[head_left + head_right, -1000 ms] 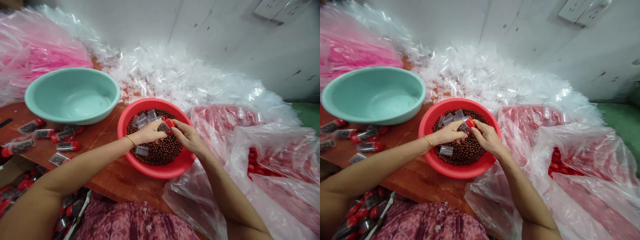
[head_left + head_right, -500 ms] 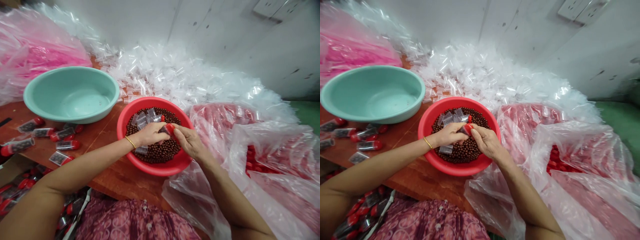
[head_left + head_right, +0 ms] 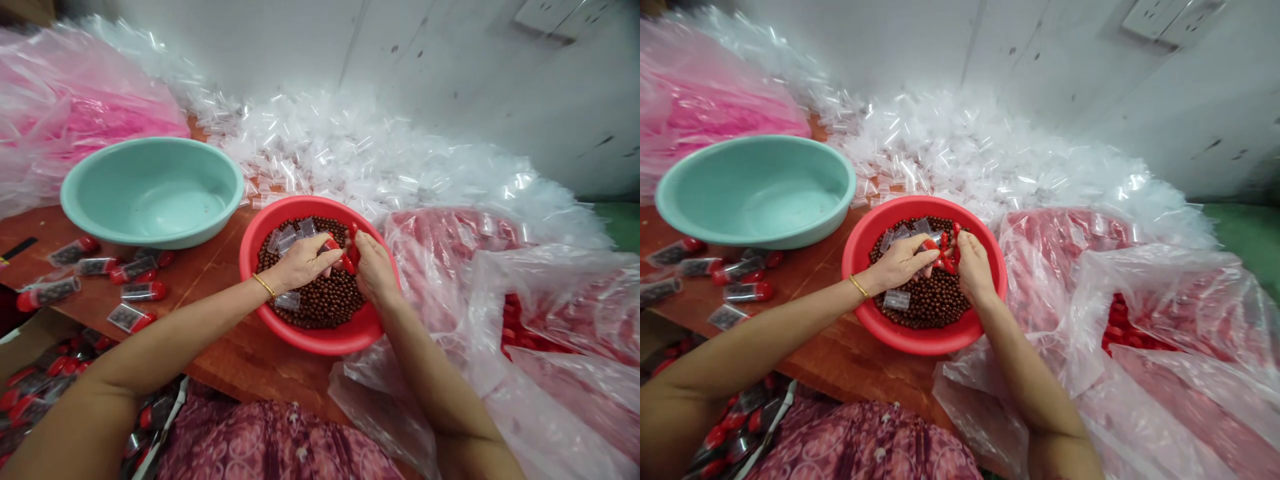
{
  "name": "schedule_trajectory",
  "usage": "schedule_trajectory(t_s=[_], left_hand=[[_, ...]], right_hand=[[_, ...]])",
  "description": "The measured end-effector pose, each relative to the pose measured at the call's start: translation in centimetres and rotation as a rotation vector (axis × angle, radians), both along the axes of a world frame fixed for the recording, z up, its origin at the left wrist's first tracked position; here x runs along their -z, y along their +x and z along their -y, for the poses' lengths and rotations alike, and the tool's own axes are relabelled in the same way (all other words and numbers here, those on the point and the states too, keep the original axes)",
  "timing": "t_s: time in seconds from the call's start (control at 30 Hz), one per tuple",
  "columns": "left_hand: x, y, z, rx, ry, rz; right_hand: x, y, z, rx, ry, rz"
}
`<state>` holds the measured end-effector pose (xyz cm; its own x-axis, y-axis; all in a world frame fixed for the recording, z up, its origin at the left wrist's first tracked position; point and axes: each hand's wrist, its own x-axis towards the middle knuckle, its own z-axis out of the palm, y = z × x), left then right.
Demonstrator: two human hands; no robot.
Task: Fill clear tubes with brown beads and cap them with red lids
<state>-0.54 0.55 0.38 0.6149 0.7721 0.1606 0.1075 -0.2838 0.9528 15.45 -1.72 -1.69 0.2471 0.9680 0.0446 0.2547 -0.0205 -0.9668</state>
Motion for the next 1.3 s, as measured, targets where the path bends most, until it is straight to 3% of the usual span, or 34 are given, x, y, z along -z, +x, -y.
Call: schedule_trajectory(t_s=[0.07, 0.17, 0.23, 0.33, 0.43, 0.53, 0.63, 0.77, 0.93, 1.13, 1.3], left_hand=[[0.1, 0.0, 0.0, 0.021, -0.084, 0.056], [0.3, 0.2, -0.2, 0.024, -0.246, 0.165], [0.3, 0.3, -0.5, 0.024, -0.333, 0.241], [0.1, 0.3, -0.6, -0.006, -0.384, 0.312], [-0.1, 0.0, -0.3, 0.009, -0.312, 0.218], [-0.3, -0.1, 0.2, 0.089, -0.097, 0.034], [-0.2, 0.0, 0.4, 0.073, 0.043, -0.078], [0.4, 0.2, 0.2, -0.002, 0.032, -0.206], [0.9, 0.1, -0.2, -0.080, 0.083, -0.269], [1.1, 0.1, -0.2, -0.111, 0.180, -0.337], [0.6, 0.4, -0.5, -0.131, 0.144, -0.431]], right_hand=[[0.0, 1.1, -0.5, 0.019, 0.017, 0.163], [-1.0, 1.9, 0.2, 0.022, 0.183, 0.366], [-1.8, 1.6, 1.3, -0.055, 0.193, 0.294], [-2.5, 0.5, 2.8, -0.199, 0.044, 0.068], [-2.5, 0.0, 2.9, -0.119, 0.054, -0.134], [-2.7, 0.1, 2.2, -0.029, 0.108, -0.181], [-3.0, 0.1, 1.9, -0.070, 0.168, 0.035], [-2.9, -0.6, 2.5, -0.151, 0.301, 0.356], [-2.0, -1.2, 3.5, -0.289, 0.316, 0.697], [-1.2, -1.6, 3.2, -0.305, 0.338, 0.733], [-1.4, -1.3, 1.7, -0.320, 0.203, 0.576]])
